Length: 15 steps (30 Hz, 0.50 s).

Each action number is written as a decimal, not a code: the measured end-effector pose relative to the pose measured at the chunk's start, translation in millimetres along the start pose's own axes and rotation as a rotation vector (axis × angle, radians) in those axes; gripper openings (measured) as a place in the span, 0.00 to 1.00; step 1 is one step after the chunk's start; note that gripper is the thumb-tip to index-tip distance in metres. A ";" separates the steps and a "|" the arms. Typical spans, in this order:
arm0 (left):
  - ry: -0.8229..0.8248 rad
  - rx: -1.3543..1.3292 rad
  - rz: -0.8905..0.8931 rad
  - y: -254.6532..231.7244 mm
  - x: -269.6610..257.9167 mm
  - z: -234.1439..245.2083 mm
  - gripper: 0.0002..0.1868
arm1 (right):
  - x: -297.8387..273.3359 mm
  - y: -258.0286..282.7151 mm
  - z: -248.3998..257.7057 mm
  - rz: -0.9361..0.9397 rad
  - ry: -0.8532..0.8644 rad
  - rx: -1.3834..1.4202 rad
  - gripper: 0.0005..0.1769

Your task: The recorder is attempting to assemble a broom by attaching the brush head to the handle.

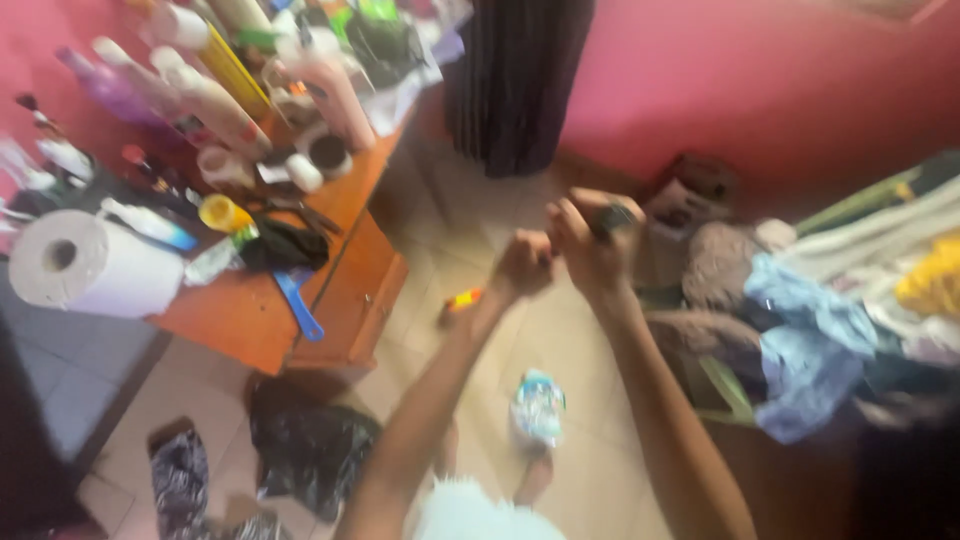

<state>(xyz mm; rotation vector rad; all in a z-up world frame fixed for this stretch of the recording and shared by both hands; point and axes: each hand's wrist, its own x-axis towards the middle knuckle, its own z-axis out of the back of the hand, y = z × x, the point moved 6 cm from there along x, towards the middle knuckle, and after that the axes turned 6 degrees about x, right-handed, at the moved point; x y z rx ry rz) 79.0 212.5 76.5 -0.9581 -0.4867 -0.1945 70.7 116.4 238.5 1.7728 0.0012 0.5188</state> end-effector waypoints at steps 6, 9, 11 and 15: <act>-0.091 -0.049 0.040 -31.5 -0.7 25.4 0.15 | 14.1 -5.1 1.5 0.013 -0.054 0.093 0.11; -0.002 -0.081 0.054 -68.8 22.1 50.6 0.13 | 19.9 19.7 1.5 0.000 -0.085 0.150 0.04; 0.017 -0.097 0.014 -89.0 24.2 65.7 0.14 | 24.4 36.2 -1.9 -0.023 -0.163 0.286 0.03; -0.042 -0.132 -0.032 -96.8 28.4 76.1 0.13 | 19.5 82.8 -23.5 0.204 -0.046 0.271 0.10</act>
